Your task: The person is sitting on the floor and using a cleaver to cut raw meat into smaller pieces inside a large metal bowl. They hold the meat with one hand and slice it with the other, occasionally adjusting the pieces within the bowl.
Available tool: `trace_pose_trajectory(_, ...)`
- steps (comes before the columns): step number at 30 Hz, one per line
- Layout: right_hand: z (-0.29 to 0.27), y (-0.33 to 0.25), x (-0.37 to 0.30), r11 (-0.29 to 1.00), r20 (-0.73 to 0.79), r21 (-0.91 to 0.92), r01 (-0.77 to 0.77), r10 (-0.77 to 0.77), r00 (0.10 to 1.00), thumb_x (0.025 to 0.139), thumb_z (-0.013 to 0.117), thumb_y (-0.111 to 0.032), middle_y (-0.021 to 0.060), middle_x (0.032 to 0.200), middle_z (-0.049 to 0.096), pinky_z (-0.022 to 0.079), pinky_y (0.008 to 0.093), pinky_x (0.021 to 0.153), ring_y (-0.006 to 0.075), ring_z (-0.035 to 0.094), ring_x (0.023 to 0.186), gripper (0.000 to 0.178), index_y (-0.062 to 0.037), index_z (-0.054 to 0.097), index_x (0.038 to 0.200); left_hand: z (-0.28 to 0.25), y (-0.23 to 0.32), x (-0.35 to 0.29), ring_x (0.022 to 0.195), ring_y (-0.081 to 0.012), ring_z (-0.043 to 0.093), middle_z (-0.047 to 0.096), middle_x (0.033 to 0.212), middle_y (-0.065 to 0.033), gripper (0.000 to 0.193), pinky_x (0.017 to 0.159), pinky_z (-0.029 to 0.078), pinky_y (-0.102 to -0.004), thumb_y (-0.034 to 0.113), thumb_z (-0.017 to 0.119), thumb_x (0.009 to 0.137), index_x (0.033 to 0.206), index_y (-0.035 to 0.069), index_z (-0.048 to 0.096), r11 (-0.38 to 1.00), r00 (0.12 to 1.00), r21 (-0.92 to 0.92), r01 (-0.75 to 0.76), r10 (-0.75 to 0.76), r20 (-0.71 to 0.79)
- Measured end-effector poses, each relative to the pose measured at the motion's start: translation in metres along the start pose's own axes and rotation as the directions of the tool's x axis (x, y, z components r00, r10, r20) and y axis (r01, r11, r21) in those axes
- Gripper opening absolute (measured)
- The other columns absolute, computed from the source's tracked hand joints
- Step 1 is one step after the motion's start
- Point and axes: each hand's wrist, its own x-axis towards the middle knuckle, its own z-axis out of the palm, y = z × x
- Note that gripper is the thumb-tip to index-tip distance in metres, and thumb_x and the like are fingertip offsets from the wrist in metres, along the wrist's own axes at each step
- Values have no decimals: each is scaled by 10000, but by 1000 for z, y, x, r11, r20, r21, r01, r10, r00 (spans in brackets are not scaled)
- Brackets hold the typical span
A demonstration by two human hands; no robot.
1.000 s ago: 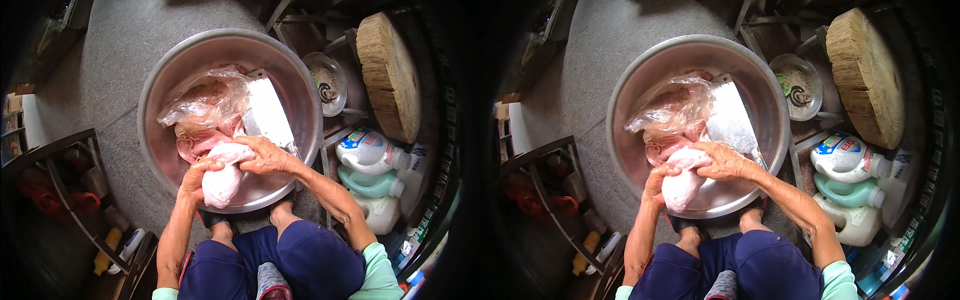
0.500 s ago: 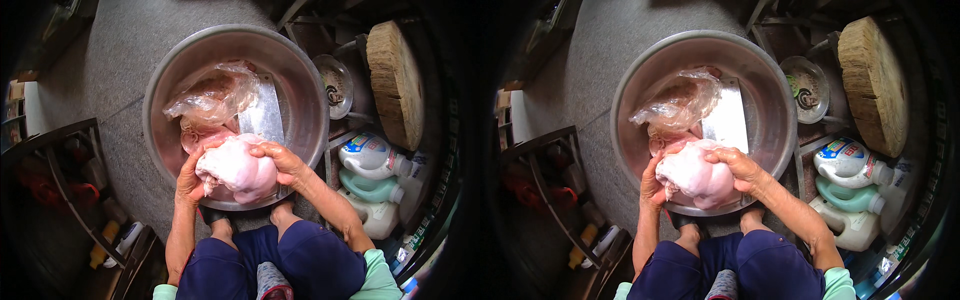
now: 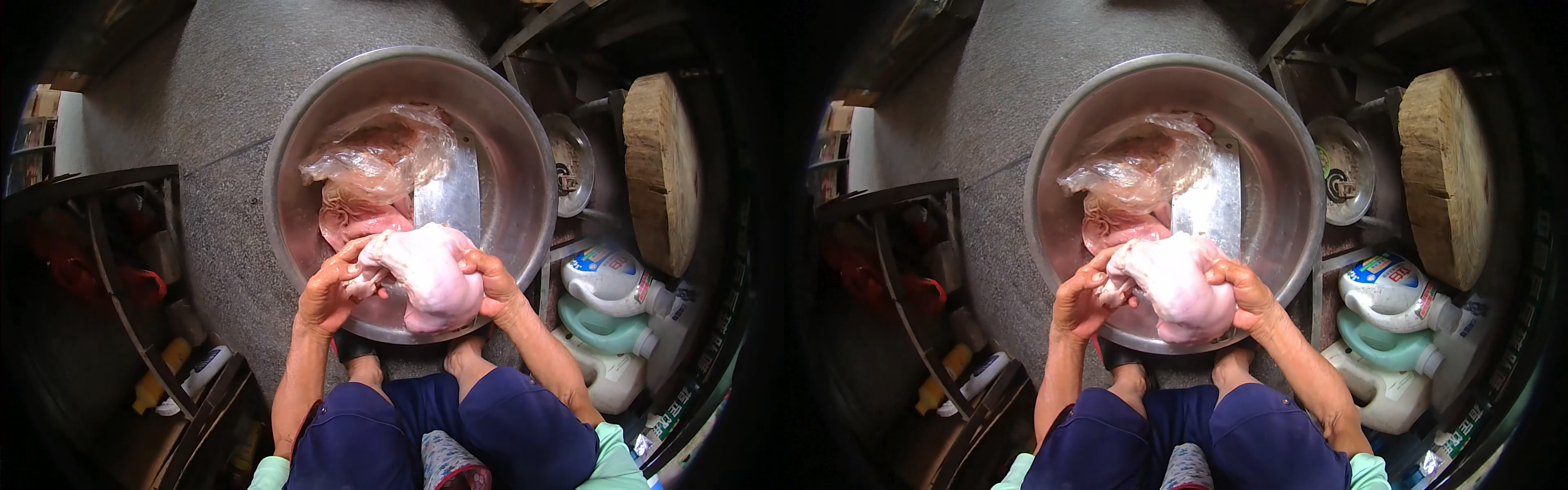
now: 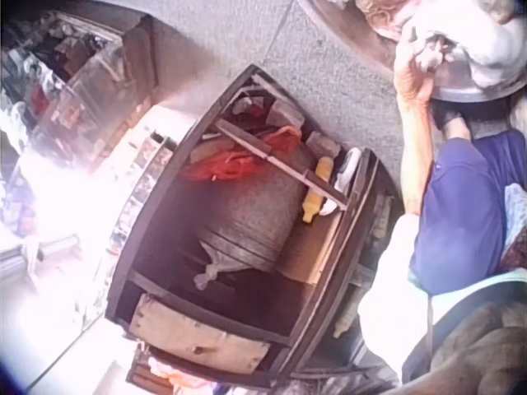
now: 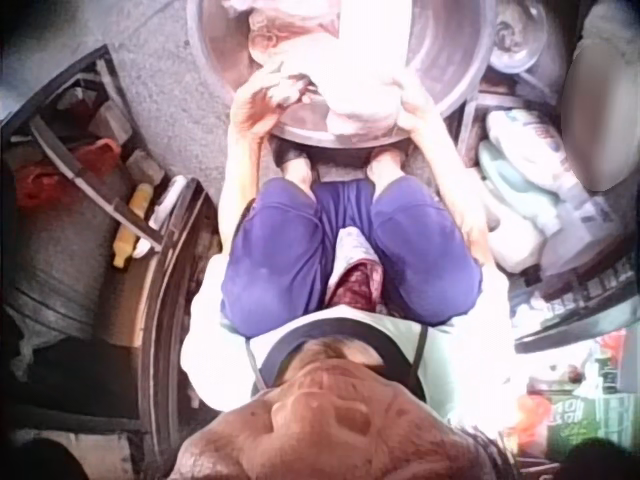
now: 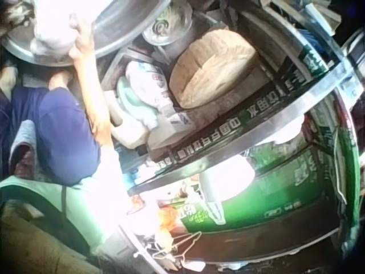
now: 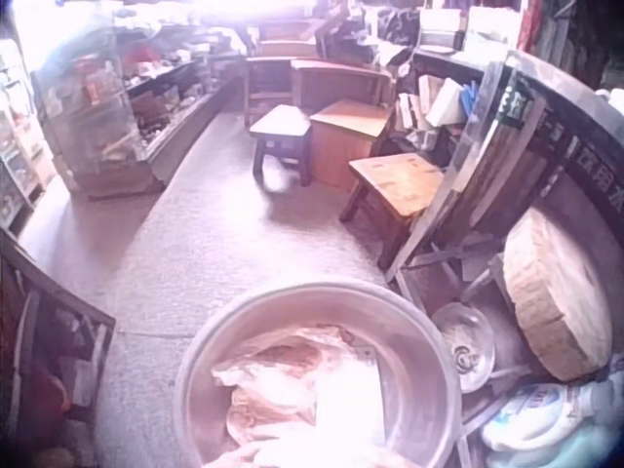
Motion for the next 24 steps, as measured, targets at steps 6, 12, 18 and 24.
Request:
trace_pose_trajectory(6,1,3,-1,950,51,-301,85,-73,996,789,597,-23,67,1088,705,535,256,850,118,666,931,469,47,632,1251,-4,4,-2,1163,-298,617,613,1317,-191,587,975,531,-443,89,600,809,1383,-9,530,985,978,-30,-169,164,-127)
trace_pose_trajectory(12,25,23,-4,845,40,-519,131,-129,991,820,609,0,25,1080,687,531,254,879,100,654,944,445,21,631,1263,9,15,-1,1190,-307,607,602,1299,-217,665,1077,488,-452,-49,585,735,1394,-1,505,941,943,-167,-295,259,-209)
trace_pose_trajectory(18,27,37,4,355,189,-895,272,-251,949,858,673,-103,103,966,707,537,331,839,148,668,902,304,-15,679,1148,21,8,-8,1044,-155,615,610,1173,-97,686,947,511,-287,-116,582,719,1387,14,498,860,865,373,-349,449,-225)
trace_pose_trajectory(24,35,27,4,220,-25,-969,115,-546,837,881,722,-281,195,911,715,542,381,794,310,705,859,385,22,679,1113,31,-44,0,941,-238,644,619,1059,-129,565,823,515,-298,-132,604,689,1233,21,591,27,687,891,-454,647,330)
